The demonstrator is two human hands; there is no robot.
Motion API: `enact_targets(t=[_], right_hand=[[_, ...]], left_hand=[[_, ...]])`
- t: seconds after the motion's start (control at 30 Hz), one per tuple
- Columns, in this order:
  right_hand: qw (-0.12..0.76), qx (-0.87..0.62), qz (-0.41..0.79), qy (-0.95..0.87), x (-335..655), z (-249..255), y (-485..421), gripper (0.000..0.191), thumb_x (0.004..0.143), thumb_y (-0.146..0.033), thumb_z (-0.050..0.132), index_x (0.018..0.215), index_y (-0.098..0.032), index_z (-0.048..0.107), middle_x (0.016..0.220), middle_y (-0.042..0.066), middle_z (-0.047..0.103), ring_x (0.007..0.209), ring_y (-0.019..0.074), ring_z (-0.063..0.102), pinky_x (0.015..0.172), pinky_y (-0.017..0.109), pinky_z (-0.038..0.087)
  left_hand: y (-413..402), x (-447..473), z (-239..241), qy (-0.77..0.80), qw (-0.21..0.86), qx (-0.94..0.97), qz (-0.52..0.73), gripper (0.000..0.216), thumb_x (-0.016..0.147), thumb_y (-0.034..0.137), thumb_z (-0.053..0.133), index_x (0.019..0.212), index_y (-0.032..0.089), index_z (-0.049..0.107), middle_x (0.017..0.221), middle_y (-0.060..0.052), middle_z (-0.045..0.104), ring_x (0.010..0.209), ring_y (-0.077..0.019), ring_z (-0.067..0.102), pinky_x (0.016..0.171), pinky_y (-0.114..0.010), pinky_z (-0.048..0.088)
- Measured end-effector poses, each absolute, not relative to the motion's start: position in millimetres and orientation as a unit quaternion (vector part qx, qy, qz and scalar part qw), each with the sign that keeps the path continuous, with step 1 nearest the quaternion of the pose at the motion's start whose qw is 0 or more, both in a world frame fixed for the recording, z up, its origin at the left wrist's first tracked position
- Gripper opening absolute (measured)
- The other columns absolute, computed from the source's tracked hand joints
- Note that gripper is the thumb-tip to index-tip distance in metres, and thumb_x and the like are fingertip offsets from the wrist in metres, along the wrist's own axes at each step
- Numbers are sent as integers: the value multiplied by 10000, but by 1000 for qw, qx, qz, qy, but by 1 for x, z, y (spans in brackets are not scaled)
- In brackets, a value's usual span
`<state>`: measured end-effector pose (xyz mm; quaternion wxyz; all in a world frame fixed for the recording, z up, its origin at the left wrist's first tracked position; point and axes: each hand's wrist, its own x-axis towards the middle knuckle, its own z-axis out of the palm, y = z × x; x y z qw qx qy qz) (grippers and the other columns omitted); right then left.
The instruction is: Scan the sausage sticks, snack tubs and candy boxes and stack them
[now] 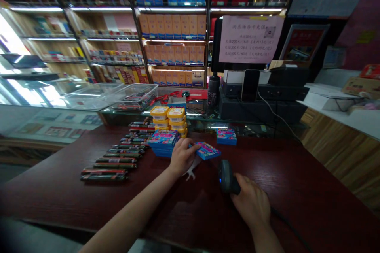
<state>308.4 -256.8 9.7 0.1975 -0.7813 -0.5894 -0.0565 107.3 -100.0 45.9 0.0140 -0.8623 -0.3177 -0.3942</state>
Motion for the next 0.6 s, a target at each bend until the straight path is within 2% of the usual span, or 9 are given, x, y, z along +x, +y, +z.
enact_targets(t=[0.07,0.17,0.23,0.3,0.5,0.6], right_hand=[[187,-781,-53,-593,309,10,-258,240,829,-254,466,1023,-262,607,970,16,710,805,191,669,653,288,431],[166,-785,-59,-594,308,8,-258,246,845,-281,459,1047,-262,598,938,18,711,782,209,675,635,306,436],[159,-788,-73,-590,308,8,-258,256,842,-289,465,1056,-257,601,920,23,714,767,216,678,626,311,436],[159,-788,-82,-589,307,8,-258,263,836,-287,467,1058,-253,604,928,28,717,771,217,680,627,311,436],[173,-782,-44,-597,305,17,-261,288,818,-338,469,1048,-257,620,871,38,724,790,240,680,640,318,445],[241,-755,26,-610,301,26,-265,309,781,-380,508,1022,-237,638,896,53,726,823,261,674,668,332,464]], left_hand=[[-115,95,37,-321,-105,-804,-489,238,821,178,534,981,242,699,893,-59,577,860,-179,530,769,-326,449],[-134,89,26,-349,-336,-632,-605,139,739,245,670,864,188,691,822,-34,613,792,-163,581,740,-316,500],[-141,89,20,-355,-486,-485,-634,244,662,288,753,848,156,665,797,-31,655,750,-168,620,736,-341,535],[-145,89,17,-354,-583,-360,-636,346,593,286,807,861,136,649,807,-39,687,725,-176,650,741,-367,561],[-141,84,8,-307,-666,-244,-635,361,553,181,834,859,131,649,894,-49,714,863,-195,685,909,-392,542],[-139,83,4,-286,-674,-244,-636,376,551,149,830,882,136,652,929,-47,717,921,-203,678,971,-418,507]])
